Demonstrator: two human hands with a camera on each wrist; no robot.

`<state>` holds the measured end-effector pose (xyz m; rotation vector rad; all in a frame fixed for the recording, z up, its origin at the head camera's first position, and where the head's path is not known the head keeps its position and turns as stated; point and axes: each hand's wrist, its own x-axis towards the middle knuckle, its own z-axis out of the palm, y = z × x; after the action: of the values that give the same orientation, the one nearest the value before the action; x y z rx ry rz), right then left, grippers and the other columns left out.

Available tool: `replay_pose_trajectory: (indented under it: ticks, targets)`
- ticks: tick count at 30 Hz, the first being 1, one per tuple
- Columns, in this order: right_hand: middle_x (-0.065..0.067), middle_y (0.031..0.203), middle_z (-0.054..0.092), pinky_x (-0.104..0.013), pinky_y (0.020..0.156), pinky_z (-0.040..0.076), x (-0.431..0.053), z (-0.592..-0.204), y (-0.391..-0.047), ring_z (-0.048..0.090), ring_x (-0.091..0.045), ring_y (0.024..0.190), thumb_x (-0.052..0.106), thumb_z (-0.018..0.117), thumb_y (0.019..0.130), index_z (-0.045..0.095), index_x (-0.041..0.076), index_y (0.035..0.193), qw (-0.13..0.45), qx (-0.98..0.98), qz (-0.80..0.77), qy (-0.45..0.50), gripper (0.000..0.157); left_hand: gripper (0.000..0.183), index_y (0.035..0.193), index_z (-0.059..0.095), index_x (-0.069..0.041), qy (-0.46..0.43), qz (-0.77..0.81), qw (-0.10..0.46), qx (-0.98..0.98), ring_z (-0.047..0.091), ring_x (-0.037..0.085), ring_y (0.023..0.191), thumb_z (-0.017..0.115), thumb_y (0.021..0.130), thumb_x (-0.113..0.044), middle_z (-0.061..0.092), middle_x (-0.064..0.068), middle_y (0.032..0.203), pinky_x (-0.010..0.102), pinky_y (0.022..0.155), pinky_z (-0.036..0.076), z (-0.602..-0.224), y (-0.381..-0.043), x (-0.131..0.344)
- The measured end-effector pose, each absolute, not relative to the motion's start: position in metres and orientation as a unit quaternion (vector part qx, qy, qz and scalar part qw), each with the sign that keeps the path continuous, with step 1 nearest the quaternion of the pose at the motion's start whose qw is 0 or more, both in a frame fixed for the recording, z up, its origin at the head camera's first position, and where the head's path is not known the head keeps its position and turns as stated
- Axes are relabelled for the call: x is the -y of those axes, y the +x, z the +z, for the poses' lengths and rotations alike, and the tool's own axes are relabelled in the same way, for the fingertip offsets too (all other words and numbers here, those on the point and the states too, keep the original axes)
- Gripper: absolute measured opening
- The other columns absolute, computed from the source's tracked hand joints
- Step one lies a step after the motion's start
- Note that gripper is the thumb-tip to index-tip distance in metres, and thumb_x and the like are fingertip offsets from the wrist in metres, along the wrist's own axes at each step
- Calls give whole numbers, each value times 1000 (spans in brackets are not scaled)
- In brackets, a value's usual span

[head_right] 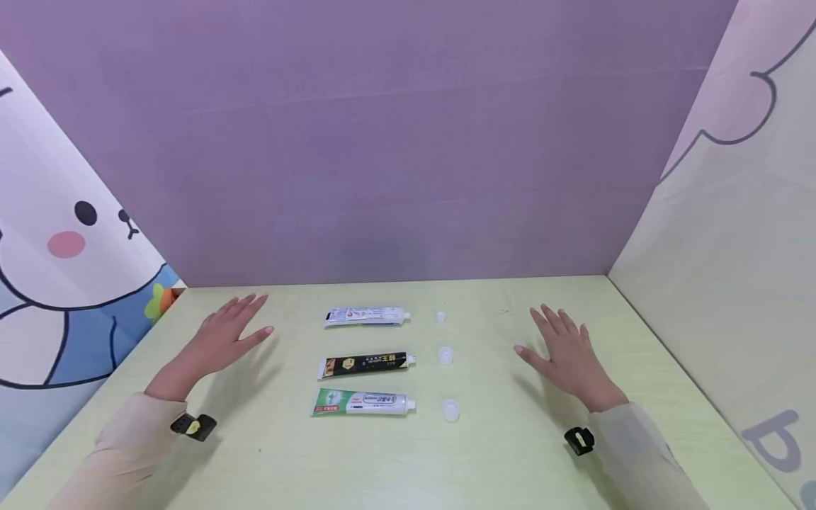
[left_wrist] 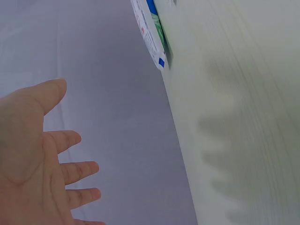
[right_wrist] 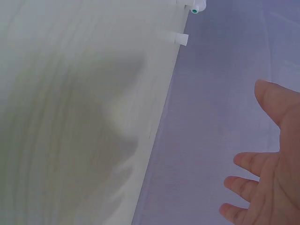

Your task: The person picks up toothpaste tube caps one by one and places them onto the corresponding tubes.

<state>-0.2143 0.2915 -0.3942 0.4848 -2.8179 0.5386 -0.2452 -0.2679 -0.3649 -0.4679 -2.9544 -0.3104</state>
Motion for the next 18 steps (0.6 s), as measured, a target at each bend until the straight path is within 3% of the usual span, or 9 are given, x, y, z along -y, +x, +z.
replay_pose_trajectory:
  ticks: [18]
  targets:
    - [-30,145,28,-73,97,13,-282,-402,-208,20,-53,132,41,60,89,35,-3,141,121,958,173,195,73,70,148,27,-8,-194,-128,60,971,18,47,137,51,94,-46,29,23,149,67,102,15,-366,-236,242]
